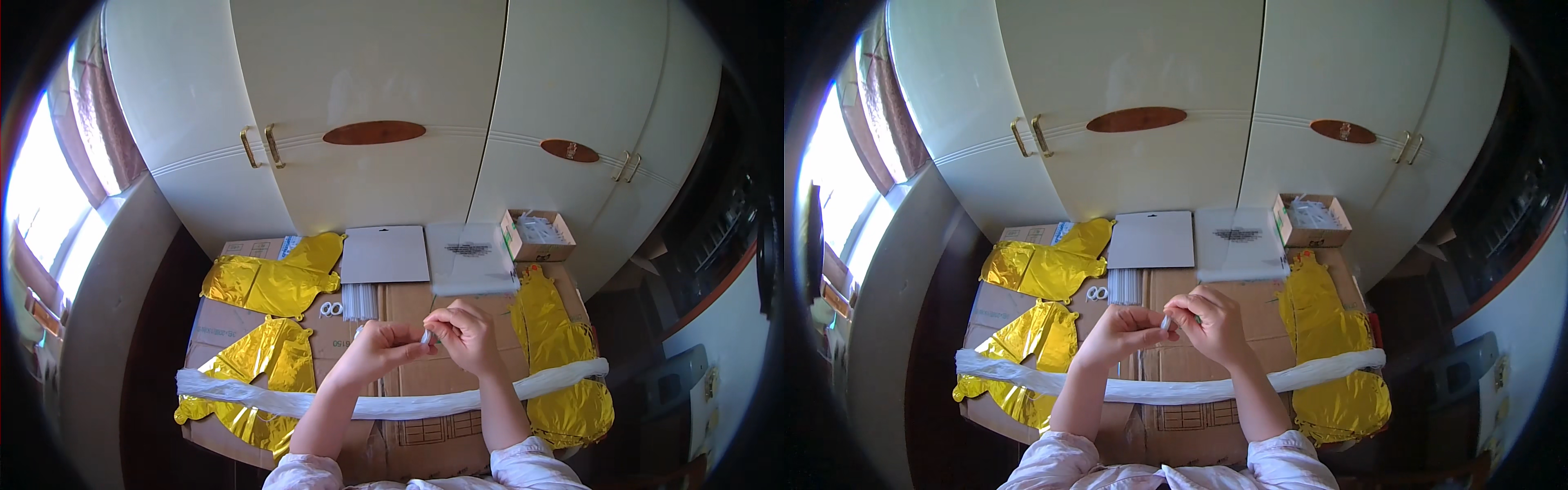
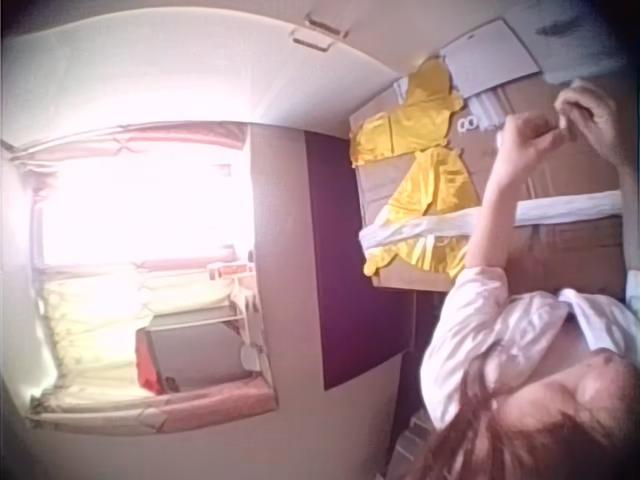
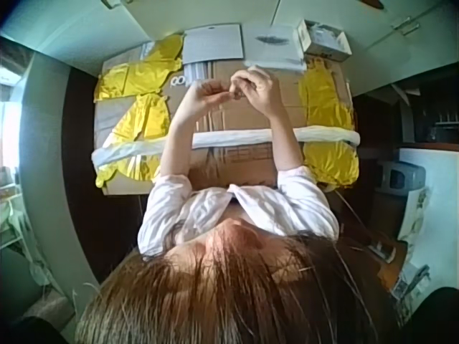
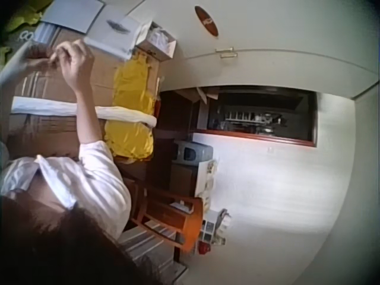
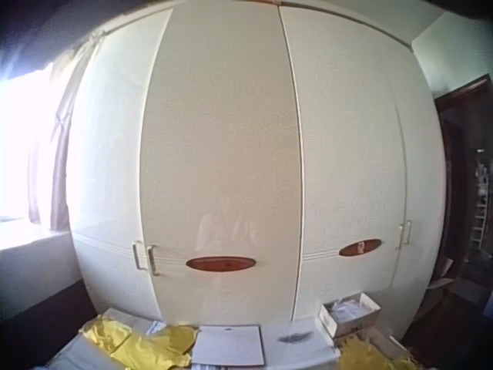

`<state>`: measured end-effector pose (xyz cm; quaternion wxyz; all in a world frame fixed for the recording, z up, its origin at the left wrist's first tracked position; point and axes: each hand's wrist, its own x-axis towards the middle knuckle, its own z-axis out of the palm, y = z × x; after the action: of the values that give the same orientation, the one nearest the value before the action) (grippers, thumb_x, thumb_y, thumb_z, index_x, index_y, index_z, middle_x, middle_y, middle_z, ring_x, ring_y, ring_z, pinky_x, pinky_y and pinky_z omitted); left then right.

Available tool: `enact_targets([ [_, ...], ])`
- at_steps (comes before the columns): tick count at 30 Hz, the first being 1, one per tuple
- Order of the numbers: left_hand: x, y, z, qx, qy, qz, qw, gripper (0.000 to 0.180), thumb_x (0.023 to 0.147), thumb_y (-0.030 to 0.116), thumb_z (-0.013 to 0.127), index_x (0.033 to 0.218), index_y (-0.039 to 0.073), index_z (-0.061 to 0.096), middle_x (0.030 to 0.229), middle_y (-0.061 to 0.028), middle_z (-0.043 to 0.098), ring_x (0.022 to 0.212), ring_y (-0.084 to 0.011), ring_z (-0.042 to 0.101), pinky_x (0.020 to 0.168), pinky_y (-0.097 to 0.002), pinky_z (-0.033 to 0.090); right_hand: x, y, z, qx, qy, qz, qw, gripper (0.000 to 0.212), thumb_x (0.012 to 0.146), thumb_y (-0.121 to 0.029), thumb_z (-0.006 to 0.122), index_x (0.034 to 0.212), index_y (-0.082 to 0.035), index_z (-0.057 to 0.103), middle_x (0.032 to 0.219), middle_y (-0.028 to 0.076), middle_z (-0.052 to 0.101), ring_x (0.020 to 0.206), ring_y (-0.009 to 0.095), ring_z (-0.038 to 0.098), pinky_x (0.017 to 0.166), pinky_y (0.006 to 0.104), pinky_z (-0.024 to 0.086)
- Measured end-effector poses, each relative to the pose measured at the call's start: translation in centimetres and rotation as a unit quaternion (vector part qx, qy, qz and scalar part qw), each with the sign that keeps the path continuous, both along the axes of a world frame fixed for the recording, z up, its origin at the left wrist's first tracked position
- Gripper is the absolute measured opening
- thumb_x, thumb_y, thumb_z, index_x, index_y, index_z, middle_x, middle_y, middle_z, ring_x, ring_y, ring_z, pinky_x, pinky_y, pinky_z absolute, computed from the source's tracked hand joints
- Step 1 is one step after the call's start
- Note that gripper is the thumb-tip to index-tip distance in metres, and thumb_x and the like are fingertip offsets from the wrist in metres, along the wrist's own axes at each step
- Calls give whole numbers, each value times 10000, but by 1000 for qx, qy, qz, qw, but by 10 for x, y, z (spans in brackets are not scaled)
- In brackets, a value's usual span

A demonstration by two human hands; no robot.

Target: Tying a piece of string around a rolled-up white packaging material on a workbench.

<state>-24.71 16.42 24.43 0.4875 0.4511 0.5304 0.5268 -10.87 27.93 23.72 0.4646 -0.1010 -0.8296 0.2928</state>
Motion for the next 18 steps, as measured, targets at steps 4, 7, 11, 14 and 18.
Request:
enact_targets([
  [4, 3, 2, 0, 86, -76, 25, 993, 181, 868, 100, 598, 987, -28, 640, 869, -37, 654, 784, -38, 547, 705, -193, 448, -8, 2, -15, -127, 20, 70, 989, 84, 767, 5, 652, 840, -37, 646, 672, 24, 554, 556, 91, 502, 493, 231, 400],
  [7, 0, 2, -6, 130, -107, 40, 985, 194, 874, 85, 583, 1029, -21, 633, 931, -44, 643, 852, -55, 546, 756, -206, 436, -10, 0, -13, -138, 28, 79, 987, 106, 772, 9, 638, 865, -41, 651, 659, 29, 558, 558, 101, 525, 493, 236, 397],
  [11, -3, 6, -13, 196, -94, 51, 975, 230, 878, 34, 549, 1094, -2, 617, 1066, -51, 605, 948, -70, 523, 808, -219, 416, -12, -7, -15, -136, 30, 44, 989, 111, 750, 14, 657, 851, -32, 661, 647, 27, 558, 537, 100, 508, 479, 235, 384],
  [14, -5, 7, -16, 192, -25, 66, 979, 269, 876, -12, 513, 1128, 10, 603, 1139, -55, 574, 1025, -82, 501, 875, -238, 402, -13, -10, -16, -126, 41, 5, 991, 104, 725, 7, 683, 821, -29, 665, 629, 25, 558, 521, 103, 502, 471, 238, 383],
  [18, 1, 8, -9, 210, -40, 59, 975, 290, 881, -37, 477, 1147, 3, 585, 1153, -68, 588, 1077, -108, 515, 941, -259, 394, -13, -11, -14, -122, 57, -11, 991, 101, 703, -6, 708, 792, -29, 666, 612, 23, 558, 502, 107, 498, 459, 244, 384],
])
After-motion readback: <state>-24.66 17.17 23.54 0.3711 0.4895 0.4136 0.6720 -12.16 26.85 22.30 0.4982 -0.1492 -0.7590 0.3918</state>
